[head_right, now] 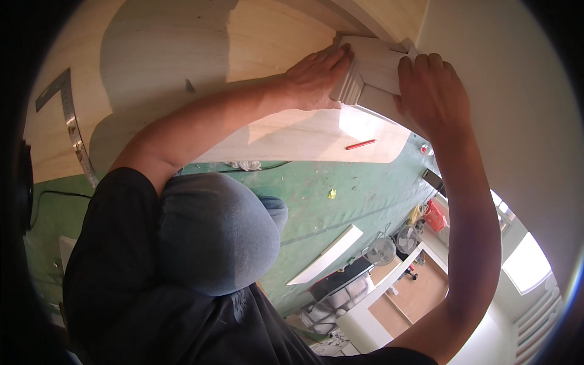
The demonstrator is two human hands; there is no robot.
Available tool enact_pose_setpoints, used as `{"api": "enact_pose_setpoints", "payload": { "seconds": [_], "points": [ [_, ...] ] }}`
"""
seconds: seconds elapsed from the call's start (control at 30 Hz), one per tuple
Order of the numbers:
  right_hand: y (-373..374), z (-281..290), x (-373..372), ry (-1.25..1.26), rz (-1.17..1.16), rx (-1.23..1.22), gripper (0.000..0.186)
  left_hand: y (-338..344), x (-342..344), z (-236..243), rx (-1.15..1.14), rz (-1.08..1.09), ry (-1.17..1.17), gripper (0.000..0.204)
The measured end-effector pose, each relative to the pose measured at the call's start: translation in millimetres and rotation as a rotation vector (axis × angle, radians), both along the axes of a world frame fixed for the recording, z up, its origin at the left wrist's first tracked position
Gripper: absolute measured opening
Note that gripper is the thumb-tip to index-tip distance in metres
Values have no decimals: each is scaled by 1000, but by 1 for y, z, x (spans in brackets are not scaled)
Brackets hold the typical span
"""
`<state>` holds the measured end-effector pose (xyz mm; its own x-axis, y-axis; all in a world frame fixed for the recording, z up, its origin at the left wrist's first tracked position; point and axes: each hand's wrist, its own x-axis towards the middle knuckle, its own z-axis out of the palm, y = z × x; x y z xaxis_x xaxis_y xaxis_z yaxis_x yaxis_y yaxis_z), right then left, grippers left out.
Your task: Fitting and installing trim or molding on a cabinet or shelf structure during renovation.
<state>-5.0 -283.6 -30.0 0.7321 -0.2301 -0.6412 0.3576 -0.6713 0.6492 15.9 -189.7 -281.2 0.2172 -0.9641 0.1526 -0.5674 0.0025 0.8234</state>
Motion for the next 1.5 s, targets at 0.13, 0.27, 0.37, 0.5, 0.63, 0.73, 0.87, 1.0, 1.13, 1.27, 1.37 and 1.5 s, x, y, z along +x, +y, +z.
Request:
{"api": "enact_pose_setpoints", "payload": {
  "seconds": [0.13,0.27,0.37,0.5,0.63,0.73,0.87,1.0,1.13,1.27,1.37,1.5],
  "points": [
    [-2,0,-4,-76,63,53,39,2,0,-1,-5,-7,-9,108],
    [-6,0,-5,-53,61,27,38,3,0,-2,-25,13,-51,105],
    [-6,-2,-7,-92,68,58,35,2,-1,-3,-35,33,-57,105],
    [-6,2,-6,-69,52,51,33,2,-1,0,-25,26,-19,104],
    [-6,2,-7,-110,76,82,34,2,1,0,-13,11,-10,104],
    [2,5,-9,-127,-33,65,38,3,-1,-2,-13,31,12,105],
    [3,8,-12,-179,-2,112,45,1,-1,-4,-22,27,22,108],
    [5,-1,-9,-181,-98,-7,65,2,0,1,-7,30,56,107],
    [4,-6,-2,-154,-206,-136,80,2,8,4,-4,-11,70,106],
    [2,-5,-3,-97,-215,-157,80,3,4,4,15,-25,70,108],
    [-2,-5,-7,-87,-157,-175,79,4,3,5,7,-19,67,110],
    [0,-5,-3,-65,-151,-167,80,5,4,2,17,-17,77,115]
  ]
}}
